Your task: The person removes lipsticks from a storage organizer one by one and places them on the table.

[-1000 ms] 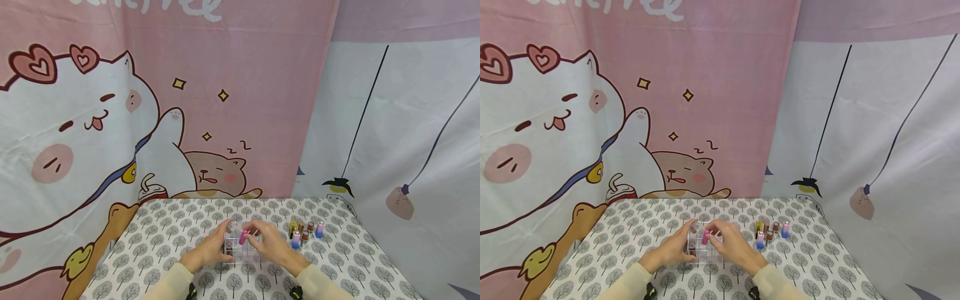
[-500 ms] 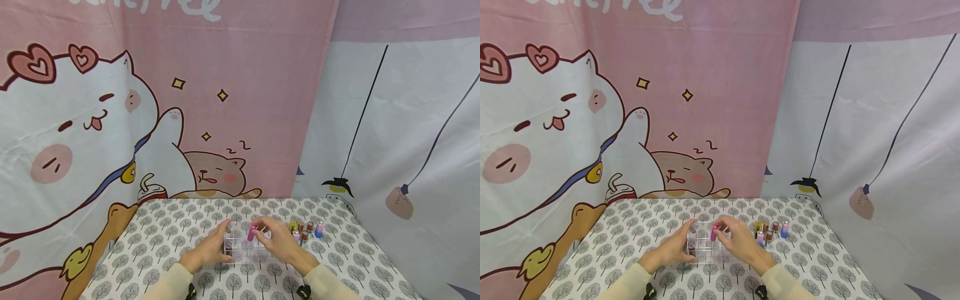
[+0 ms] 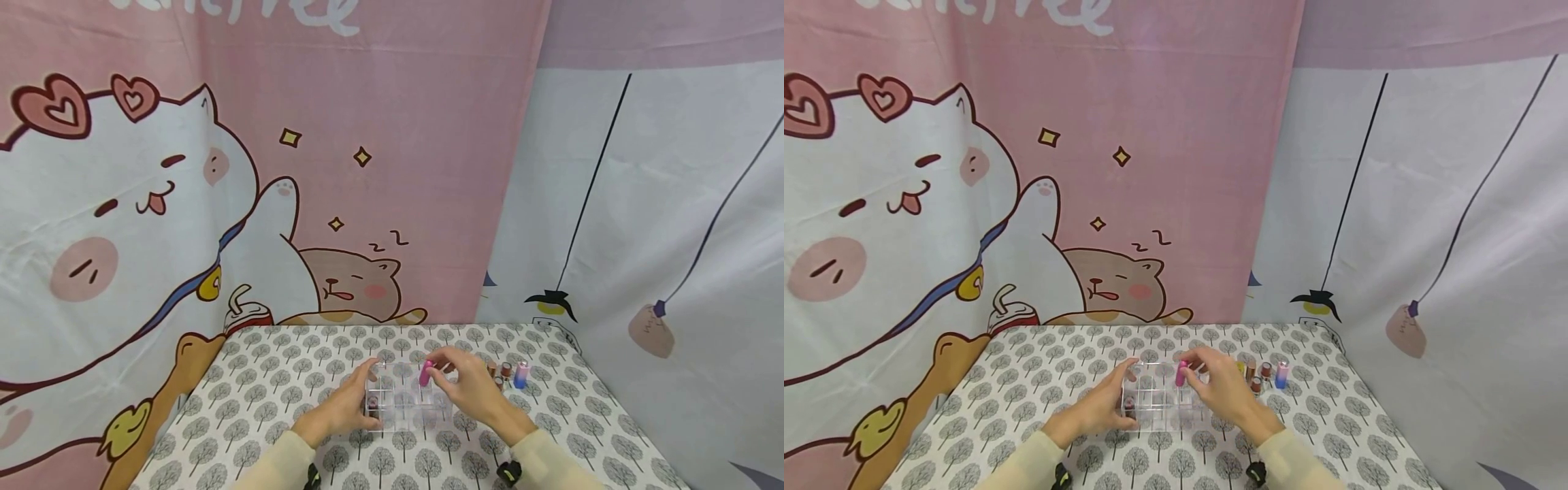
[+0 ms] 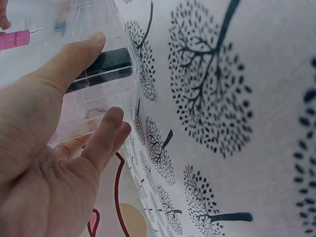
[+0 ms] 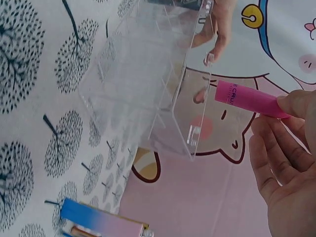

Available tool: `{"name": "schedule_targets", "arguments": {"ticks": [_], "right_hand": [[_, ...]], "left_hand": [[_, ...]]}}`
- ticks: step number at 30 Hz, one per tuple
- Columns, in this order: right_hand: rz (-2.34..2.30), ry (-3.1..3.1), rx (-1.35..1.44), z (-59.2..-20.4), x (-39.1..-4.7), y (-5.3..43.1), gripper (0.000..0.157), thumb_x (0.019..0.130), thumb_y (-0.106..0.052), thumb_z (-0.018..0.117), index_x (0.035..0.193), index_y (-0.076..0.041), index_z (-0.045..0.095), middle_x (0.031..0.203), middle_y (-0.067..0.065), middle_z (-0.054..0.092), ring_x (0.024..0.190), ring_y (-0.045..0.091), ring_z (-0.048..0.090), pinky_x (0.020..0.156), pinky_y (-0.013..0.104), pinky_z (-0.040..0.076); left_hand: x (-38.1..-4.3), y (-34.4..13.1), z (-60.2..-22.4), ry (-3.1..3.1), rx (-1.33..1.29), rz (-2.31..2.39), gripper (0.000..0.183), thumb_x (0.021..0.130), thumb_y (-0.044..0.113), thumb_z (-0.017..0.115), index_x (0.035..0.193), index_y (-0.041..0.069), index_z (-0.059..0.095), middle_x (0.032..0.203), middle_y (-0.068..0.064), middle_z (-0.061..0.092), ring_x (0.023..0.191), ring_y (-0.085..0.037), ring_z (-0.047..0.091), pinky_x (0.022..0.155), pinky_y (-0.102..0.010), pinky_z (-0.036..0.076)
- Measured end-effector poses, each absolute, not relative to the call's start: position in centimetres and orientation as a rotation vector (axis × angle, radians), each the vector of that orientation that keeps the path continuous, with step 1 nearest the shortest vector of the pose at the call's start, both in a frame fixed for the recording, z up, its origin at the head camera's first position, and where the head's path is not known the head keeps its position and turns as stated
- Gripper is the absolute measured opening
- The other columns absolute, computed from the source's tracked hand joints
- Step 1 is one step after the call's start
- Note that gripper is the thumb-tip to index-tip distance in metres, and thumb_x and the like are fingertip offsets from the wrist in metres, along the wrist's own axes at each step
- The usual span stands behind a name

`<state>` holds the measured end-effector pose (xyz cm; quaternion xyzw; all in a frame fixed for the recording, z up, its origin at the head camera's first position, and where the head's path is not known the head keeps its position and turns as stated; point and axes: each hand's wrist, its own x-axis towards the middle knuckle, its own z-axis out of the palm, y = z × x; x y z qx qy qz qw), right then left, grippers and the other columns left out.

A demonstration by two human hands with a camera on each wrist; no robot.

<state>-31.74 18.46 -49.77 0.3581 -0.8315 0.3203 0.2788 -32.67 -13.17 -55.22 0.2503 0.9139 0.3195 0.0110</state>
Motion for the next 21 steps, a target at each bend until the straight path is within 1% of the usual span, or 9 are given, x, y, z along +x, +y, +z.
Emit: {"name": "schedule_targets", "arguments": {"ticks": [3, 7, 11, 15, 19, 21], "right_hand": [[0.811, -2.199, 0.932, -49.6, -31.9, 19.0, 0.024, 0.099, -0.003, 0.091, 0.120, -0.008, 0.082, 0.102, -0.003, 0.087, 0.090, 0.006, 0.079, 0.081, 0.035, 0.073], [0.782, -2.187, 0.888, -49.4, -32.1, 19.9, 0.023, 0.098, -0.003, 0.092, 0.119, -0.009, 0.082, 0.103, -0.004, 0.087, 0.090, 0.006, 0.079, 0.080, 0.033, 0.073], [0.775, -2.195, 0.851, -49.2, -32.1, 20.9, 0.024, 0.099, -0.003, 0.091, 0.120, -0.011, 0.082, 0.103, -0.004, 0.086, 0.090, 0.006, 0.079, 0.080, 0.032, 0.073], [0.787, -2.217, 0.806, -48.9, -32.1, 21.9, 0.023, 0.100, -0.002, 0.090, 0.120, -0.011, 0.083, 0.102, -0.004, 0.086, 0.090, 0.007, 0.079, 0.078, 0.034, 0.074], [0.813, -2.256, 0.764, -48.8, -32.1, 23.0, 0.025, 0.101, -0.002, 0.089, 0.123, -0.011, 0.082, 0.103, -0.005, 0.086, 0.091, 0.008, 0.079, 0.080, 0.036, 0.074], [0.833, -2.271, 0.752, -48.7, -32.1, 23.5, 0.026, 0.101, -0.002, 0.089, 0.124, -0.012, 0.082, 0.104, -0.004, 0.086, 0.091, 0.007, 0.078, 0.080, 0.034, 0.073]], "left_hand": [[-32.6, -13.1, -55.2, 2.850, 0.783, 0.998, 0.138, 0.082, 0.029, 0.108, 0.185, 0.018, 0.016, 0.167, -0.016, 0.058, 0.108, -0.011, 0.066, 0.096, -0.040, 0.067], [-32.6, -13.1, -55.1, 2.841, 0.786, 1.007, 0.139, 0.083, 0.028, 0.108, 0.186, 0.017, 0.015, 0.167, -0.016, 0.058, 0.102, -0.010, 0.064, 0.090, -0.035, 0.065], [-32.6, -13.1, -55.1, 2.834, 0.798, 1.024, 0.138, 0.083, 0.027, 0.107, 0.186, 0.016, 0.016, 0.167, -0.018, 0.057, 0.098, -0.011, 0.064, 0.085, -0.032, 0.063], [-32.6, -13.1, -55.0, 2.837, 0.806, 1.023, 0.139, 0.082, 0.027, 0.108, 0.186, 0.016, 0.016, 0.167, -0.019, 0.057, 0.098, -0.012, 0.064, 0.087, -0.033, 0.064], [-32.6, -13.1, -55.0, 2.836, 0.806, 1.024, 0.139, 0.082, 0.027, 0.108, 0.186, 0.015, 0.016, 0.167, -0.019, 0.057, 0.099, -0.012, 0.064, 0.087, -0.034, 0.064], [-32.6, -13.1, -55.0, 2.839, 0.804, 1.021, 0.139, 0.082, 0.027, 0.108, 0.185, 0.015, 0.016, 0.166, -0.018, 0.057, 0.101, -0.014, 0.065, 0.088, -0.034, 0.064]]}}
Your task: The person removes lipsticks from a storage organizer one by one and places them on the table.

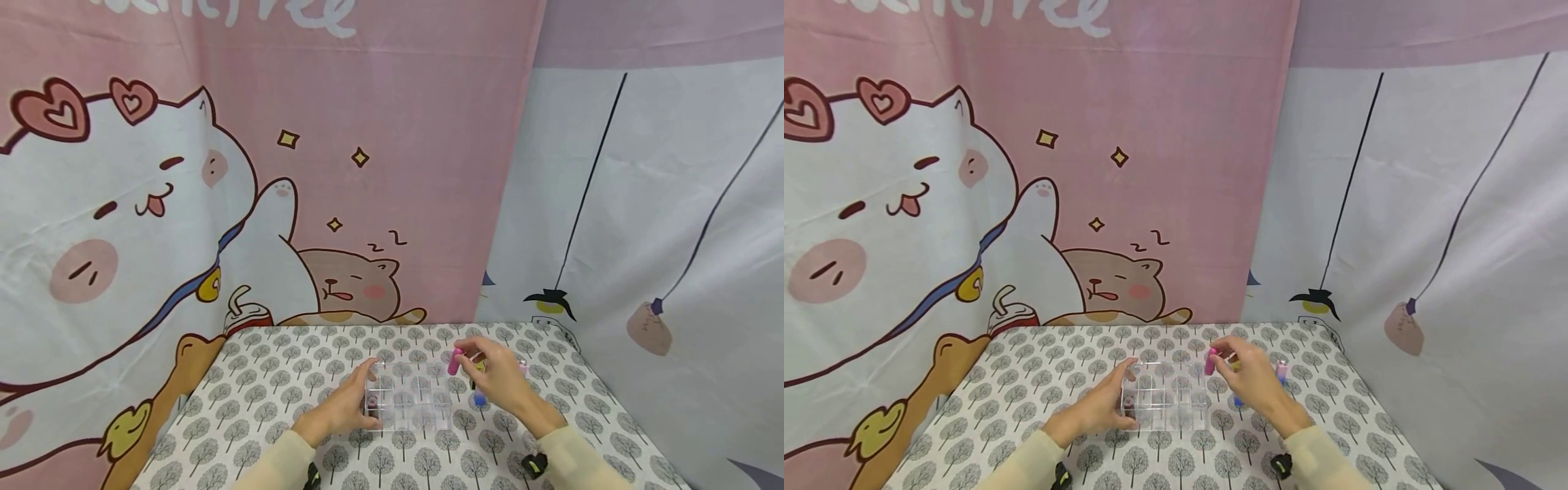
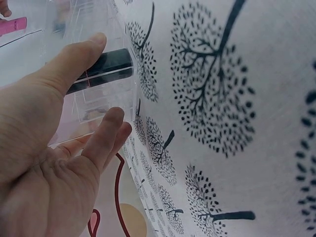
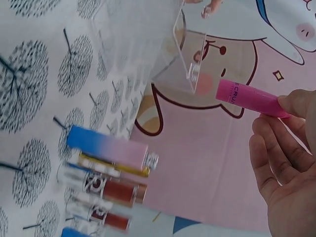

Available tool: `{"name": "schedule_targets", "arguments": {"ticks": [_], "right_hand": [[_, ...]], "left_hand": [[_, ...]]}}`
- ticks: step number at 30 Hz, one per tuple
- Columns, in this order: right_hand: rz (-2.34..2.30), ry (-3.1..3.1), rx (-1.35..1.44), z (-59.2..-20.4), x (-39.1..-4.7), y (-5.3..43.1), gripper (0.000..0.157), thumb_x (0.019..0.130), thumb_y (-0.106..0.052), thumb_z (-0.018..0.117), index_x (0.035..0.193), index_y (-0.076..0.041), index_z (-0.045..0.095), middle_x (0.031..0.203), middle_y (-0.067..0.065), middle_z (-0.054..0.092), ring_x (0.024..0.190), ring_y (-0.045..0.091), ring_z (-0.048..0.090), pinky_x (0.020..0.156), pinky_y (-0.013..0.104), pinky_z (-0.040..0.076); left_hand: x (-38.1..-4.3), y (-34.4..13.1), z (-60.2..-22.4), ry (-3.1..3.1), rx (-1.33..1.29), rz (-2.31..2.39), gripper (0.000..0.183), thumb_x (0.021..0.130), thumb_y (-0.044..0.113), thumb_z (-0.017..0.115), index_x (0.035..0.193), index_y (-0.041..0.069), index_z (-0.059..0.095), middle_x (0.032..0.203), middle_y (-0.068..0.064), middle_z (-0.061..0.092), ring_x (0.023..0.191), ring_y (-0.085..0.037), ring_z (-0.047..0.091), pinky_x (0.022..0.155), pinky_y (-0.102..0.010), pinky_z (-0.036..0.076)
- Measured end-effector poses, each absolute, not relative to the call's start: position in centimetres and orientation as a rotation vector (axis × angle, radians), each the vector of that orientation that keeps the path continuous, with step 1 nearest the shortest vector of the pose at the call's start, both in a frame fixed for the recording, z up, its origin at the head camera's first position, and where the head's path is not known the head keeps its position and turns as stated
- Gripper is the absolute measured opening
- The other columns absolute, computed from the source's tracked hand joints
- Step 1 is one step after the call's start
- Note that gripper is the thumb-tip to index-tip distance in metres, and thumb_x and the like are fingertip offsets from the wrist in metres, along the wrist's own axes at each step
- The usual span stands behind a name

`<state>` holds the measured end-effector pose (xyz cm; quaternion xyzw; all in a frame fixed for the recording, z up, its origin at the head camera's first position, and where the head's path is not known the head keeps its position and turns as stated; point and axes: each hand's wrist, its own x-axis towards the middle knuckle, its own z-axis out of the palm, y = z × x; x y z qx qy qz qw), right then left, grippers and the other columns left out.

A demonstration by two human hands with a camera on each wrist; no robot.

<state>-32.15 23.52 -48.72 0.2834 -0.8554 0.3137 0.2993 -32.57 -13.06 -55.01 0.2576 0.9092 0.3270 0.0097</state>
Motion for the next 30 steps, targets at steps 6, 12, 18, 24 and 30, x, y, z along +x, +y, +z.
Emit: {"name": "schedule_targets", "arguments": {"ticks": [6, 12, 18, 24, 30], "right_hand": [[0.855, -2.252, 0.750, -48.9, -32.5, 25.2, 0.027, 0.099, 0.001, 0.089, 0.123, -0.009, 0.082, 0.102, -0.002, 0.086, 0.086, 0.006, 0.078, 0.075, 0.027, 0.071], [0.860, -2.245, 0.724, -49.2, -32.7, 26.7, 0.029, 0.097, 0.003, 0.089, 0.123, -0.007, 0.081, 0.102, 0.001, 0.086, 0.086, 0.007, 0.078, 0.074, 0.030, 0.073], [0.806, -2.267, 0.652, -49.5, -32.7, 28.0, 0.027, 0.099, 0.001, 0.090, 0.124, -0.007, 0.082, 0.100, -0.001, 0.085, 0.087, 0.006, 0.077, 0.078, 0.030, 0.073], [0.791, -2.238, 0.621, -49.8, -32.9, 29.4, 0.027, 0.097, 0.003, 0.090, 0.121, -0.006, 0.082, 0.101, 0.001, 0.086, 0.088, 0.007, 0.077, 0.076, 0.032, 0.072], [0.778, -2.251, 0.579, -50.1, -33.1, 30.8, 0.025, 0.099, 0.003, 0.089, 0.121, -0.006, 0.082, 0.099, -0.001, 0.085, 0.083, 0.002, 0.075, 0.075, 0.027, 0.071]], "left_hand": [[-32.5, -13.1, -55.1, 2.847, 0.800, 1.010, 0.139, 0.082, 0.028, 0.108, 0.185, 0.015, 0.016, 0.166, -0.018, 0.058, 0.112, -0.021, 0.069, 0.097, -0.042, 0.068], [-32.6, -13.1, -55.4, 2.843, 0.788, 1.002, 0.138, 0.083, 0.029, 0.107, 0.185, 0.015, 0.016, 0.167, -0.017, 0.057, 0.112, -0.020, 0.068, 0.096, -0.039, 0.067], [-32.4, -13.0, -55.4, 2.850, 0.788, 1.000, 0.139, 0.082, 0.030, 0.108, 0.185, 0.016, 0.016, 0.166, -0.016, 0.058, 0.109, -0.018, 0.068, 0.099, -0.045, 0.068], [-32.4, -13.1, -55.2, 2.840, 0.793, 0.993, 0.138, 0.084, 0.031, 0.107, 0.186, 0.016, 0.015, 0.166, -0.016, 0.058, 0.111, -0.017, 0.068, 0.101, -0.046, 0.068], [-32.6, -13.2, -55.1, 2.817, 0.797, 1.015, 0.137, 0.086, 0.030, 0.107, 0.186, 0.017, 0.014, 0.167, -0.017, 0.056, 0.102, -0.013, 0.065, 0.092, -0.040, 0.065]]}}
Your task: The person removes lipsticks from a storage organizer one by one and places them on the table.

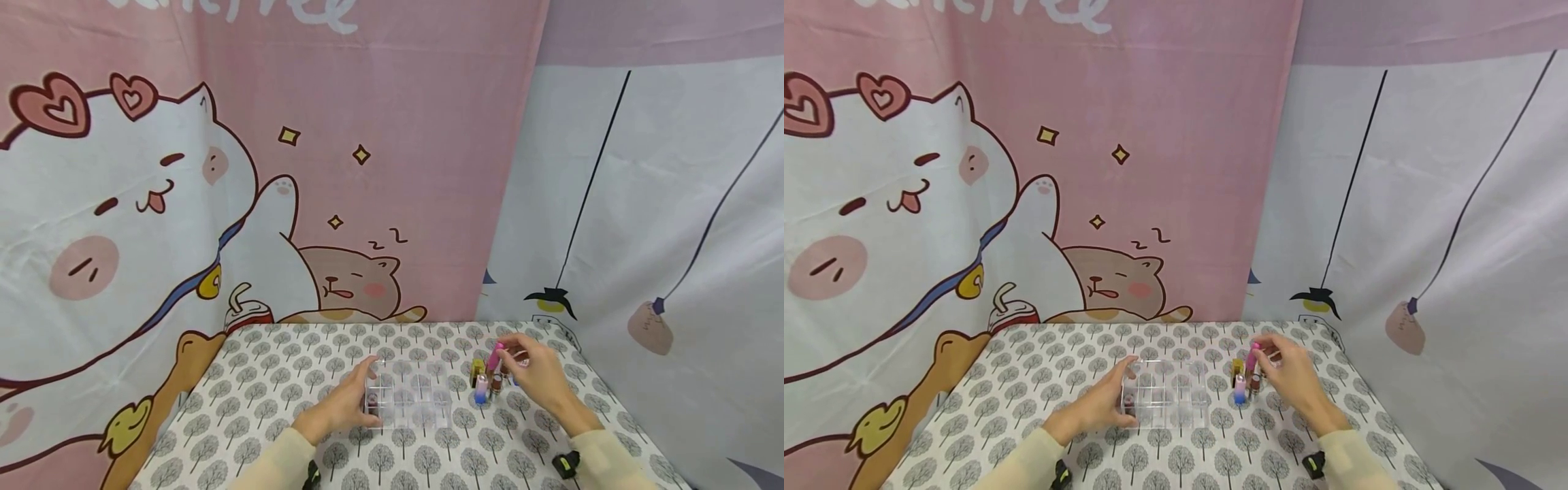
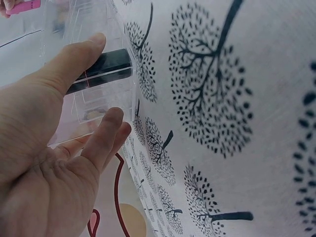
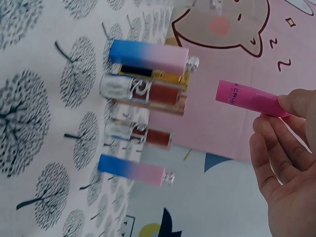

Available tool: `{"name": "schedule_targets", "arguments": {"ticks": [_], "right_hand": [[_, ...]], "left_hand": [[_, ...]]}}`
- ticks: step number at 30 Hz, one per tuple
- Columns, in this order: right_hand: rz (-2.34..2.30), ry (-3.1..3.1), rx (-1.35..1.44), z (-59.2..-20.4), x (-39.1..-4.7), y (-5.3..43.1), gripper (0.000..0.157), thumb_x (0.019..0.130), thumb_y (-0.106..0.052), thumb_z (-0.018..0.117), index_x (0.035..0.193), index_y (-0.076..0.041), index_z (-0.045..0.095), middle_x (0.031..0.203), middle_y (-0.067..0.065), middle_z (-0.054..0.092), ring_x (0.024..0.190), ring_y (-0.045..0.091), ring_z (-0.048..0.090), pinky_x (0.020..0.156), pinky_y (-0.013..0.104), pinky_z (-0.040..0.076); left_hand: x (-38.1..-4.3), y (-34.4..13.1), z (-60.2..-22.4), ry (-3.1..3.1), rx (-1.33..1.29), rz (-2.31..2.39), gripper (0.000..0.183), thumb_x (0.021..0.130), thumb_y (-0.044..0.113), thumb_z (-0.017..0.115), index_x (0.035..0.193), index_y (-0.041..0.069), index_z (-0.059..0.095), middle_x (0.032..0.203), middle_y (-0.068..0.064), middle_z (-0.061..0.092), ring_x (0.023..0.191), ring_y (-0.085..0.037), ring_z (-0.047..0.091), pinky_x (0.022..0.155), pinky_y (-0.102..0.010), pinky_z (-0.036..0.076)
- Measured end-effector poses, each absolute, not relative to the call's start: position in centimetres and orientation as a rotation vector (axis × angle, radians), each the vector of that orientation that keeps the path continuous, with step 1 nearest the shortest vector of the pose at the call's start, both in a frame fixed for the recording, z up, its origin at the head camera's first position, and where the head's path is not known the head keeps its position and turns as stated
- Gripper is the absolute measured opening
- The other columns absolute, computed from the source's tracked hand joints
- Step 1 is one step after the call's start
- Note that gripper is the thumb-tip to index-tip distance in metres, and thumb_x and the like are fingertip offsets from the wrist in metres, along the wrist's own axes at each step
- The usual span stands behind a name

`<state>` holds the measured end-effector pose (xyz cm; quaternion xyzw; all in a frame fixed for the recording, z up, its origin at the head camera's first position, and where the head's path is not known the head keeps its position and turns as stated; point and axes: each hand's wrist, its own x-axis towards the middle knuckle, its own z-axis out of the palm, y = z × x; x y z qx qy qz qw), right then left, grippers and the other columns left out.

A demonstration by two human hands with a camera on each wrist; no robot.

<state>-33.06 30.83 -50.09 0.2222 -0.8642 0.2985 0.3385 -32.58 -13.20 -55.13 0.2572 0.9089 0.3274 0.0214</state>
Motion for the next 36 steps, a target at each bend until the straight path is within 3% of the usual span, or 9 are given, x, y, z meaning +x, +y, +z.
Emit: {"name": "schedule_targets", "arguments": {"ticks": [6, 16, 23, 31, 36], "right_hand": [[0.771, -2.293, 0.526, -50.4, -32.9, 32.0, 0.023, 0.100, -0.001, 0.090, 0.120, -0.008, 0.082, 0.099, -0.002, 0.085, 0.087, 0.005, 0.075, 0.079, 0.029, 0.071], [0.780, -2.360, 0.465, -51.3, -33.0, 33.9, 0.021, 0.103, -0.004, 0.088, 0.123, -0.008, 0.081, 0.102, 0.000, 0.085, 0.088, 0.004, 0.075, 0.081, 0.028, 0.071], [0.767, -2.394, 0.434, -52.0, -33.1, 34.5, 0.022, 0.101, -0.003, 0.089, 0.121, -0.007, 0.082, 0.100, 0.000, 0.085, 0.087, 0.007, 0.076, 0.079, 0.028, 0.071], [0.824, -2.564, 0.388, -53.3, -33.1, 35.2, 0.020, 0.102, -0.007, 0.089, 0.121, -0.005, 0.081, 0.101, 0.000, 0.085, 0.085, 0.005, 0.076, 0.077, 0.021, 0.068], [0.882, -2.650, 0.353, -54.1, -33.2, 35.4, 0.022, 0.102, -0.008, 0.088, 0.123, -0.004, 0.081, 0.103, 0.002, 0.085, 0.087, 0.006, 0.076, 0.077, 0.019, 0.067]], "left_hand": [[-32.7, -13.2, -55.2, 2.832, 0.804, 1.005, 0.139, 0.084, 0.031, 0.107, 0.186, 0.016, 0.014, 0.167, -0.017, 0.057, 0.107, -0.014, 0.066, 0.098, -0.044, 0.067], [-32.7, -13.2, -55.0, 2.835, 0.810, 1.007, 0.137, 0.085, 0.029, 0.107, 0.186, 0.017, 0.014, 0.168, -0.019, 0.056, 0.099, -0.009, 0.061, 0.090, -0.039, 0.064], [-32.8, -13.1, -54.9, 2.853, 0.817, 0.993, 0.137, 0.084, 0.030, 0.107, 0.185, 0.015, 0.015, 0.167, -0.018, 0.057, 0.107, -0.013, 0.065, 0.098, -0.044, 0.067], [-32.6, -13.1, -54.9, 2.814, 0.806, 1.035, 0.137, 0.085, 0.027, 0.107, 0.186, 0.017, 0.014, 0.169, -0.019, 0.056, 0.102, -0.008, 0.062, 0.086, -0.034, 0.063], [-32.5, -13.1, -54.9, 2.808, 0.796, 1.037, 0.138, 0.085, 0.027, 0.107, 0.186, 0.018, 0.014, 0.169, -0.019, 0.056, 0.100, -0.008, 0.062, 0.085, -0.034, 0.063]]}}
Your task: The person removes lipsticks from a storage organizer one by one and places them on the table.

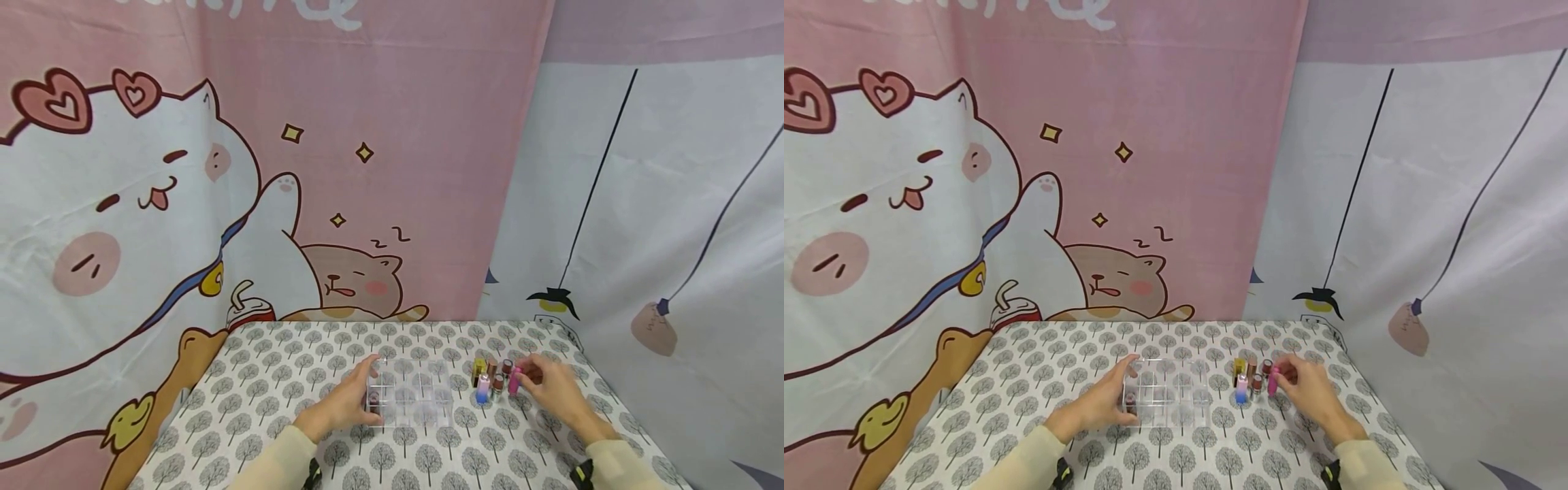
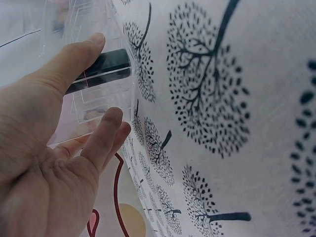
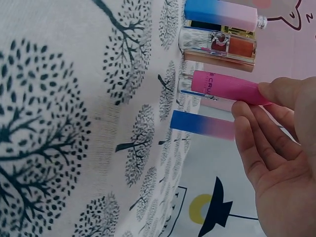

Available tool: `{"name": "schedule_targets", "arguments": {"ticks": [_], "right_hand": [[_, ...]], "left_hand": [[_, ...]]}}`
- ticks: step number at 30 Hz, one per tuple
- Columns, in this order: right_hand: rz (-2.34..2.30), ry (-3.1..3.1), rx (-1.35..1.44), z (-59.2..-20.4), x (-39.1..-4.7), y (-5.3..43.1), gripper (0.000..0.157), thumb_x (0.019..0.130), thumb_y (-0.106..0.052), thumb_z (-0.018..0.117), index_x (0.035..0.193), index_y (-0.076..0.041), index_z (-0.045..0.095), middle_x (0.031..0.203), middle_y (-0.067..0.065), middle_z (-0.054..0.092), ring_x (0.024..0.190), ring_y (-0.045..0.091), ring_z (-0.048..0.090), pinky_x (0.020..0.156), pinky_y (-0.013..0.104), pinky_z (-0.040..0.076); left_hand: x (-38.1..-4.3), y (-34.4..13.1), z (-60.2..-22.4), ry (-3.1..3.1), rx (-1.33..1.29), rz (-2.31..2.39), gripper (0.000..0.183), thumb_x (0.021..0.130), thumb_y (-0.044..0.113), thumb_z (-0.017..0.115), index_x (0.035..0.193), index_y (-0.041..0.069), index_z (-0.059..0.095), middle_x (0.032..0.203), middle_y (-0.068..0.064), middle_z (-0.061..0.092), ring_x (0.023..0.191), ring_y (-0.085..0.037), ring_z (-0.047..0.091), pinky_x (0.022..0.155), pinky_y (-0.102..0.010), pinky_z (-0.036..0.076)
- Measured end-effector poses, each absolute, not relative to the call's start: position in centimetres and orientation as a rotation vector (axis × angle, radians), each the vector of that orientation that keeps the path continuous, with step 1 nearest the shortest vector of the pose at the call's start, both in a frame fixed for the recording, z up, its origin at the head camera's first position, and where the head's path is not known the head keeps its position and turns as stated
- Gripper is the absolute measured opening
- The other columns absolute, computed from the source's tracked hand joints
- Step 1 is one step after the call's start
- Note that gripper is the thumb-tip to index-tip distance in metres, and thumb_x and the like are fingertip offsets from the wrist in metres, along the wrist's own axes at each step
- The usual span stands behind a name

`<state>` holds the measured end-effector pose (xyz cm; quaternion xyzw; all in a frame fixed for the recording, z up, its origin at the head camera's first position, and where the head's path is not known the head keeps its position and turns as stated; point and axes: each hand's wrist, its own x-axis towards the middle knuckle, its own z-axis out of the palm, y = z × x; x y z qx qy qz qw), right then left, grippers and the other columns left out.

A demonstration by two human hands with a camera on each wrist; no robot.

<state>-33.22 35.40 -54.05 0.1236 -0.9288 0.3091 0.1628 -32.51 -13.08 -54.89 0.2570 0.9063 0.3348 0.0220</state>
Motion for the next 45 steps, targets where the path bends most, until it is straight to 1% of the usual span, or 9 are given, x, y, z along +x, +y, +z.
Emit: {"name": "schedule_targets", "arguments": {"ticks": [7, 11, 15, 19, 26, 35, 39, 41, 45], "right_hand": [[0.901, -2.702, 0.323, -54.6, -33.1, 35.3, 0.020, 0.102, -0.008, 0.087, 0.121, -0.005, 0.080, 0.106, 0.004, 0.086, 0.089, 0.009, 0.077, 0.078, 0.019, 0.067], [0.874, -2.702, 0.323, -55.1, -33.2, 35.2, 0.020, 0.102, -0.006, 0.088, 0.120, -0.005, 0.080, 0.106, 0.003, 0.086, 0.088, 0.009, 0.077, 0.078, 0.020, 0.067], [0.848, -2.697, 0.323, -55.4, -33.2, 35.1, 0.019, 0.101, -0.005, 0.089, 0.118, -0.006, 0.081, 0.106, 0.003, 0.086, 0.088, 0.008, 0.078, 0.079, 0.021, 0.068], [0.839, -2.702, 0.327, -55.2, -33.3, 35.1, 0.021, 0.101, -0.008, 0.089, 0.121, -0.005, 0.081, 0.107, 0.003, 0.086, 0.089, 0.010, 0.078, 0.079, 0.021, 0.068], [0.847, -2.697, 0.335, -54.9, -33.3, 35.0, 0.029, 0.100, -0.010, 0.091, 0.126, -0.004, 0.080, 0.112, 0.007, 0.087, 0.093, 0.017, 0.081, 0.080, 0.026, 0.070], [0.788, -2.628, 0.366, -54.4, -32.9, 34.6, 0.033, 0.098, -0.011, 0.094, 0.127, -0.002, 0.080, 0.112, 0.008, 0.085, 0.099, 0.025, 0.081, 0.089, 0.046, 0.073], [0.707, -2.558, 0.401, -54.2, -32.9, 34.2, 0.032, 0.097, -0.011, 0.095, 0.126, -0.004, 0.081, 0.114, 0.010, 0.084, 0.099, 0.029, 0.080, 0.093, 0.054, 0.072], [0.669, -2.512, 0.421, -54.0, -32.9, 34.0, 0.033, 0.096, -0.010, 0.095, 0.126, -0.005, 0.082, 0.115, 0.010, 0.084, 0.098, 0.028, 0.079, 0.091, 0.053, 0.072], [0.622, -2.437, 0.446, -53.5, -32.9, 33.4, 0.032, 0.095, -0.011, 0.097, 0.124, -0.007, 0.083, 0.111, 0.009, 0.083, 0.091, 0.018, 0.074, 0.079, 0.035, 0.066]], "left_hand": [[-32.3, -13.1, -54.9, 2.815, 0.785, 1.026, 0.138, 0.085, 0.027, 0.107, 0.186, 0.016, 0.014, 0.168, -0.019, 0.057, 0.116, -0.024, 0.071, 0.103, -0.049, 0.068], [-32.1, -13.1, -55.0, 2.800, 0.781, 1.055, 0.138, 0.083, 0.026, 0.107, 0.185, 0.017, 0.015, 0.168, -0.021, 0.057, 0.129, -0.038, 0.072, 0.114, -0.062, 0.066], [-32.1, -13.1, -55.2, 2.795, 0.781, 1.071, 0.139, 0.082, 0.025, 0.107, 0.185, 0.018, 0.015, 0.169, -0.022, 0.056, 0.136, -0.045, 0.070, 0.118, -0.068, 0.063], [-32.1, -13.1, -55.1, 2.802, 0.781, 1.062, 0.139, 0.083, 0.026, 0.107, 0.186, 0.018, 0.014, 0.169, -0.021, 0.056, 0.132, -0.041, 0.071, 0.115, -0.063, 0.065], [-32.2, -13.1, -54.9, 2.828, 0.790, 1.029, 0.137, 0.085, 0.027, 0.107, 0.186, 0.016, 0.015, 0.167, -0.019, 0.057, 0.104, -0.013, 0.065, 0.091, -0.037, 0.065], [-32.3, -13.1, -54.9, 2.822, 0.811, 1.030, 0.135, 0.087, 0.026, 0.106, 0.186, 0.015, 0.015, 0.168, -0.021, 0.056, 0.086, -0.007, 0.058, 0.078, -0.030, 0.057], [-32.3, -13.1, -54.9, 2.824, 0.801, 1.027, 0.135, 0.087, 0.027, 0.106, 0.186, 0.016, 0.015, 0.168, -0.020, 0.056, 0.093, -0.009, 0.062, 0.081, -0.032, 0.061], [-32.3, -13.1, -54.9, 2.823, 0.802, 1.028, 0.136, 0.086, 0.027, 0.106, 0.186, 0.016, 0.015, 0.168, -0.020, 0.056, 0.095, -0.011, 0.063, 0.082, -0.033, 0.062], [-32.4, -13.0, -54.9, 2.810, 0.801, 1.043, 0.135, 0.087, 0.025, 0.106, 0.186, 0.016, 0.015, 0.169, -0.020, 0.056, 0.090, -0.010, 0.061, 0.076, -0.031, 0.059]]}}
